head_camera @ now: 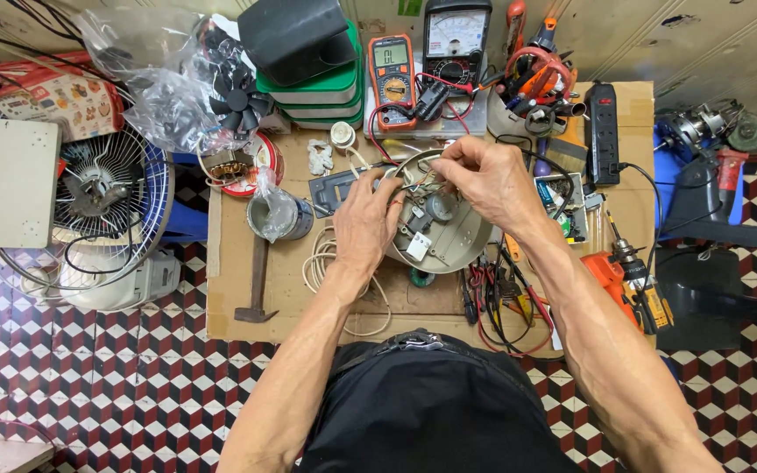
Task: Repairing and wiring the electrical components inside a fan base on a cluttered workbench.
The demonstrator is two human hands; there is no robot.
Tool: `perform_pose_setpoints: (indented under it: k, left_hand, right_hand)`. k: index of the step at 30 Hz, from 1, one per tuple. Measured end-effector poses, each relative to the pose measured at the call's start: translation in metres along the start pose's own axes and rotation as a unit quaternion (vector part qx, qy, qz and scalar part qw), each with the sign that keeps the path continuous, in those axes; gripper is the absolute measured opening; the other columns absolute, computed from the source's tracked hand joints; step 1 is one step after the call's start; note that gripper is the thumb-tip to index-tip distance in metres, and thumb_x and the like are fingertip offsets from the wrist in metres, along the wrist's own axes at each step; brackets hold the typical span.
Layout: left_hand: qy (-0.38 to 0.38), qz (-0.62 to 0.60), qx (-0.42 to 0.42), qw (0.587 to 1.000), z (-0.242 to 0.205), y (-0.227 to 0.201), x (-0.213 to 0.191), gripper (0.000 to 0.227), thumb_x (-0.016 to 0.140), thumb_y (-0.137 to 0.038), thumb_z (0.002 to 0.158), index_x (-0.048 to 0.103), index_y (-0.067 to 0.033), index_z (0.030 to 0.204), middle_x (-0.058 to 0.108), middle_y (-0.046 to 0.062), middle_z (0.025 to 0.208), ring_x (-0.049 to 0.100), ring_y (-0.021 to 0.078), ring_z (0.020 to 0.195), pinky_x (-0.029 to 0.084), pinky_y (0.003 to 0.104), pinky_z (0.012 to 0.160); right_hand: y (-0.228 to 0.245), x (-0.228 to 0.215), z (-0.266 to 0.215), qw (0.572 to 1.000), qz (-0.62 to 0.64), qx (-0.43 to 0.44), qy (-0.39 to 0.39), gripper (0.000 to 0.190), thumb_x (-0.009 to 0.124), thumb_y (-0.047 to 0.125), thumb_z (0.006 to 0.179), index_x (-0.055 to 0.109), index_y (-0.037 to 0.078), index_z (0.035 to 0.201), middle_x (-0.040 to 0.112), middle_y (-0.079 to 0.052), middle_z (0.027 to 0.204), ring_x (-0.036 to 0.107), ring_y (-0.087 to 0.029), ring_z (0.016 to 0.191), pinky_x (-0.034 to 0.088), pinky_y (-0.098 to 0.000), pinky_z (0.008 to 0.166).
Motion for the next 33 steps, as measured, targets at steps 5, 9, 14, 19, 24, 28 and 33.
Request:
perform_pose_setpoints:
  k: [5,9,14,19,24,28,33]
  left_hand:
    - [0.0,-0.004,-0.002,1.0,-0.002,0.002,0.001,0.024,0.074,-0.016,0.092,0.067,-0.0104,0.114,0.064,0.011,0.123,0.065,0.032,0.11,0.055,0.043,0.084]
    - [-0.011,-0.008,0.003,1.0,-0.006,0.001,-0.004,0.022,0.073,-0.015,0.093,0.067,-0.0105,0.113,0.064,0.012,0.126,0.065,0.0329,0.112,0.055,0.042,0.087]
    - [-0.009,-0.016,-0.006,1.0,-0.015,0.002,-0.008,0.024,0.073,-0.012,0.093,0.069,-0.0136,0.117,0.062,0.013,0.133,0.064,0.0341,0.112,0.055,0.043,0.089]
    - [-0.005,-0.045,-0.016,0.999,-0.025,0.008,-0.006,0.031,0.07,-0.005,0.091,0.072,-0.0172,0.119,0.057,0.016,0.144,0.063,0.0349,0.114,0.054,0.043,0.092]
    - [0.008,-0.075,-0.037,0.996,-0.03,0.009,-0.007,0.027,0.068,-0.003,0.091,0.073,-0.0175,0.113,0.052,0.018,0.15,0.059,0.0356,0.122,0.053,0.042,0.095]
    - [0.005,-0.078,-0.04,0.996,-0.032,0.013,-0.004,0.024,0.068,-0.002,0.092,0.073,-0.0166,0.111,0.051,0.018,0.151,0.057,0.0359,0.127,0.052,0.042,0.098]
    - [0.026,-0.106,-0.081,0.991,-0.032,0.022,0.003,0.019,0.065,-0.001,0.093,0.07,-0.0114,0.109,0.047,0.02,0.154,0.058,0.0326,0.12,0.048,0.042,0.101]
  right_hand:
    - [0.001,-0.021,0.001,0.997,0.073,0.007,-0.03,0.016,0.07,0.016,0.099,0.071,-0.001,0.1,0.074,-0.004,0.08,0.07,-0.008,0.07,0.053,-0.0236,0.06]
    - [-0.023,-0.045,-0.003,0.972,0.214,0.042,-0.092,0.014,0.066,0.013,0.102,0.066,-0.001,0.103,0.075,-0.005,0.087,0.07,-0.009,0.073,0.054,-0.0233,0.063]
    - [-0.106,0.0,-0.014,0.968,0.177,0.167,-0.056,0.014,0.062,0.009,0.1,0.067,-0.001,0.109,0.074,-0.008,0.088,0.069,-0.011,0.073,0.055,-0.0259,0.063]
    - [-0.138,0.049,-0.034,0.963,0.149,0.226,0.004,0.022,0.06,0.007,0.097,0.07,0.001,0.116,0.075,-0.003,0.092,0.07,-0.009,0.075,0.057,-0.0243,0.067]
    - [-0.136,0.051,-0.04,0.972,0.161,0.166,-0.031,0.02,0.063,0.009,0.097,0.072,0.002,0.113,0.071,-0.003,0.084,0.064,-0.008,0.075,0.052,-0.0239,0.069]
    - [-0.13,0.049,-0.039,0.975,0.149,0.161,-0.026,0.021,0.063,0.01,0.097,0.073,0.001,0.113,0.072,-0.003,0.085,0.064,-0.008,0.075,0.052,-0.0242,0.069]
    - [-0.138,0.052,-0.034,0.96,0.243,0.141,-0.018,0.025,0.06,0.014,0.102,0.072,-0.002,0.116,0.071,-0.003,0.091,0.063,-0.009,0.079,0.054,-0.0236,0.073]
Point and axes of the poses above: each hand's wrist, its own z-axis towards the middle knuckle, its own x-axis out of the palm, y = z × x, the point moved 10 cm from there along z, towards the middle knuckle
